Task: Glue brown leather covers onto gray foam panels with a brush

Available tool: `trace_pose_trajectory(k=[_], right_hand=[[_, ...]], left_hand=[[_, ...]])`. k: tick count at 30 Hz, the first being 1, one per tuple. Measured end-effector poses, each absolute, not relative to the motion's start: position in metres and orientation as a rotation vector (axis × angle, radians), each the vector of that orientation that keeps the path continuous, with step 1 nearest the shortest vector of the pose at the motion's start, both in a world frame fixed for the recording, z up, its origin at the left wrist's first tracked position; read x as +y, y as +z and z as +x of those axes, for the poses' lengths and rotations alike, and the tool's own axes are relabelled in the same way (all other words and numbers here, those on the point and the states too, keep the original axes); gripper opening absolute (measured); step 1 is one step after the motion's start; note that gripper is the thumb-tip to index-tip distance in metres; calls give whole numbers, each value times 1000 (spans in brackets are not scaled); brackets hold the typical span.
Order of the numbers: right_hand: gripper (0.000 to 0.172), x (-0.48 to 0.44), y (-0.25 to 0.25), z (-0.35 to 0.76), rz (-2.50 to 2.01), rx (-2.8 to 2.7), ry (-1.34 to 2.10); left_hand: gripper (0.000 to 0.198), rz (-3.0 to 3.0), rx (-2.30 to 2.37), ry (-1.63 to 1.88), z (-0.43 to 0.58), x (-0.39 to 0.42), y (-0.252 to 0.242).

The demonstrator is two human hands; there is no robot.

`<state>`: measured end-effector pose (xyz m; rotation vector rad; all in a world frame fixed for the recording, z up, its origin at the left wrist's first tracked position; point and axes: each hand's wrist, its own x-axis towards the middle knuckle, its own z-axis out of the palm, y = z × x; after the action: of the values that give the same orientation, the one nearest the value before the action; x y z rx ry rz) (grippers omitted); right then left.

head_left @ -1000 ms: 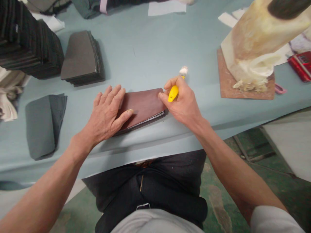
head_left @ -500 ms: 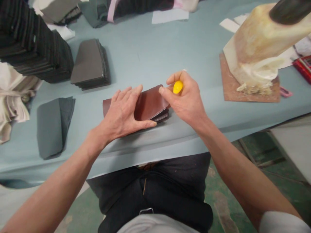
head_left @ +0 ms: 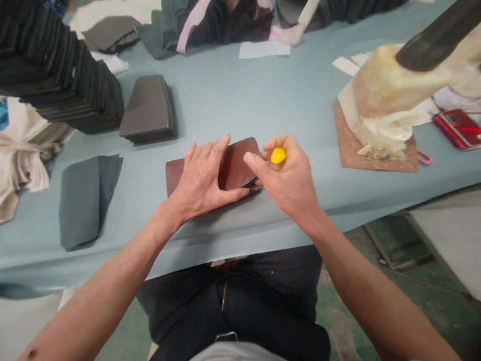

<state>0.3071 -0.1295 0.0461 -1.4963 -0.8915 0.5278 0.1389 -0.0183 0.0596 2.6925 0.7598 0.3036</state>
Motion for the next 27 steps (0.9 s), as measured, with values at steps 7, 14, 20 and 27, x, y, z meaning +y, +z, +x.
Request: trace_pose_trajectory(k=[7, 14, 20, 27], right_hand=[[19, -122, 57, 302, -1495, -1017, 462], [18, -123, 88, 296, -1450, -1183, 269], [16, -136, 114, 286, -1442, -1520, -142], [30, -155, 104, 293, -1195, -1733, -174]], left_hand=[[115, 2532, 739, 395, 119, -13, 69], [103, 2348, 944, 538, 67, 1, 86], [101, 2487, 891, 647, 48, 11, 93], [15, 2669, 800, 771, 21, -7, 121]])
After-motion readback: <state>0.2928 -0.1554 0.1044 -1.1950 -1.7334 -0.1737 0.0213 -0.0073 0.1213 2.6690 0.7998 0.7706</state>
